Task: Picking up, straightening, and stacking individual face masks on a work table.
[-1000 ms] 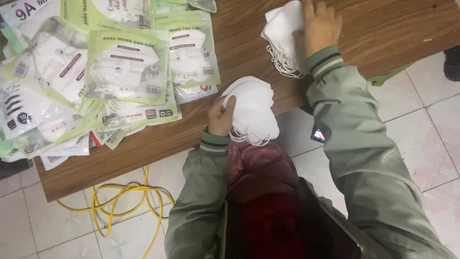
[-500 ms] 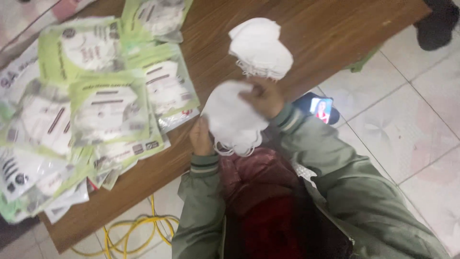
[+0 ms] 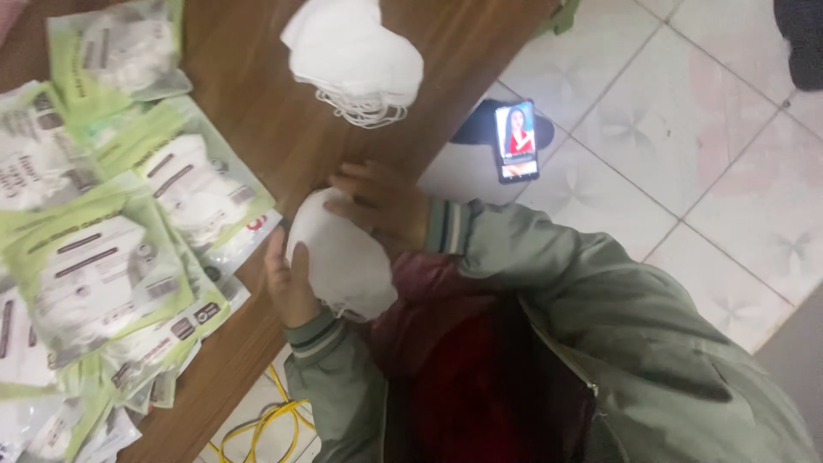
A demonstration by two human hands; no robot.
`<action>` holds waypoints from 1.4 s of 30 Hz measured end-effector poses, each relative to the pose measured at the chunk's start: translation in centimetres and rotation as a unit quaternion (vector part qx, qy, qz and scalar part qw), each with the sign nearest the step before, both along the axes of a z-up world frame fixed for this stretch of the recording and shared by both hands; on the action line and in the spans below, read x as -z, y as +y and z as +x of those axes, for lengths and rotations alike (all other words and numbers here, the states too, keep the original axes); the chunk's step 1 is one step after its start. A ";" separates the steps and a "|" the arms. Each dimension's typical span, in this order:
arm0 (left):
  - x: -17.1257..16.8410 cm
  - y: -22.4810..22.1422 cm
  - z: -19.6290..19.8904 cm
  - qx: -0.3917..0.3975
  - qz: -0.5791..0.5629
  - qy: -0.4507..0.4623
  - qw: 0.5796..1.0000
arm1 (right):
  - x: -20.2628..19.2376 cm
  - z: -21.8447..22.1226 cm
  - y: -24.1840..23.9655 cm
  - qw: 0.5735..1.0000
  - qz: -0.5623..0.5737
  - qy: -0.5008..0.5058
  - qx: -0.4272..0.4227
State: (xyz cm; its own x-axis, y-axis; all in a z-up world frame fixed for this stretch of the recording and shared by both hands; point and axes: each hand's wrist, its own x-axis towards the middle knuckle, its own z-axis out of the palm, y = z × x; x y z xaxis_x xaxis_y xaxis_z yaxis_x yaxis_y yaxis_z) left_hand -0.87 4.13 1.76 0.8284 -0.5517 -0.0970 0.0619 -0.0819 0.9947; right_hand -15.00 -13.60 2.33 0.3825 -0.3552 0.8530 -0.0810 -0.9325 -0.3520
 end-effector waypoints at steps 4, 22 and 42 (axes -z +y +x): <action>-1.3 0.0 -0.9 0.038 0.021 0.039 0.998 | 1.6 0.7 -0.2 0.992 -0.015 -0.047 -0.118; -5.9 -3.8 -3.1 0.010 0.051 -0.215 0.975 | 14.2 8.7 3.7 0.903 0.244 0.022 -0.351; -4.6 -2.6 -1.4 0.041 0.038 -0.199 0.978 | -0.8 3.9 0.3 0.905 0.297 0.151 -0.264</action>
